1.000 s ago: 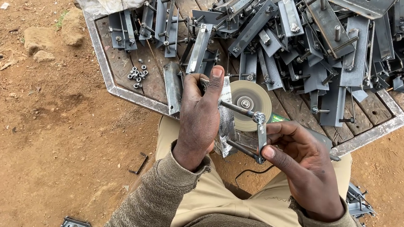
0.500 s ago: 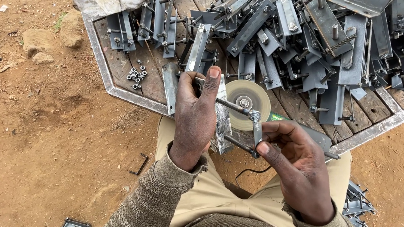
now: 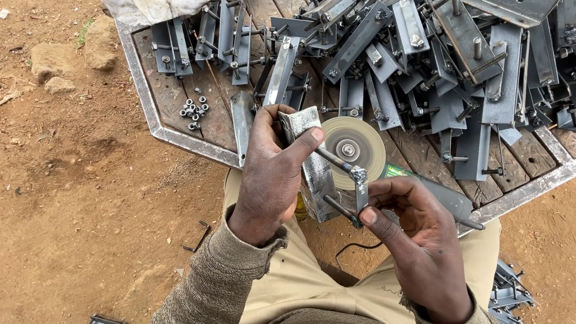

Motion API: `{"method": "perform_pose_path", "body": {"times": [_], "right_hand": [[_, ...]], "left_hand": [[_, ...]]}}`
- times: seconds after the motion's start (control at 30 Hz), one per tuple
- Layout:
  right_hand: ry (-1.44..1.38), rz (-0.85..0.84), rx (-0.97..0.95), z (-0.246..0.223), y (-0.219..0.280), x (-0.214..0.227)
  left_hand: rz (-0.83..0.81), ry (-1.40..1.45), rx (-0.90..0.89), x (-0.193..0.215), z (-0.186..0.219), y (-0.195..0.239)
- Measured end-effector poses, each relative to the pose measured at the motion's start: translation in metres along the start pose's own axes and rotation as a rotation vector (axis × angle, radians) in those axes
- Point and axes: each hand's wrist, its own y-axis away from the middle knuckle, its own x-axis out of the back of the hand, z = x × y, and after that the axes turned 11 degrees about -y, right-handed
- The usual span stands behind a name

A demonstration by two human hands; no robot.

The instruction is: The person holds a metal pin against a spinning grinder disc, rotates it, and then picks up a larger metal bracket to grind its edges. The person then inserts a bolt into a hole in the bracket.

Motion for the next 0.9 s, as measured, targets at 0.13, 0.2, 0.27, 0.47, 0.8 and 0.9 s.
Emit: {"method": "perform_pose_path", "body": {"times": [0.13,0.2,0.27,0.47,0.8,0.9], "right_hand": [[0.032,-0.013,0.000,0.000,0.005,-0.003],[0.006,0.002,-0.023,0.002,0.008,-0.007],[0.033,0.021,-0.012,0.000,0.008,-0.009],[0.097,0.006,0.018,0.005,0.004,-0.010],[0.350,-0.113,0.167,0.004,-0.008,-0.026],[0.332,-0.229,0.266,0.009,-0.009,-0.026]], "left_hand": [[-0.013,-0.034,0.007,0.000,0.004,0.004],[0.020,-0.159,-0.073,-0.003,0.005,0.008],[-0.009,-0.155,-0.050,-0.003,0.014,0.012],[-0.028,-0.412,-0.209,-0.004,0.023,0.020],[0.044,-0.436,-0.299,-0.018,0.020,0.038],[-0.022,-0.362,-0.124,-0.024,0.027,0.056]]}}
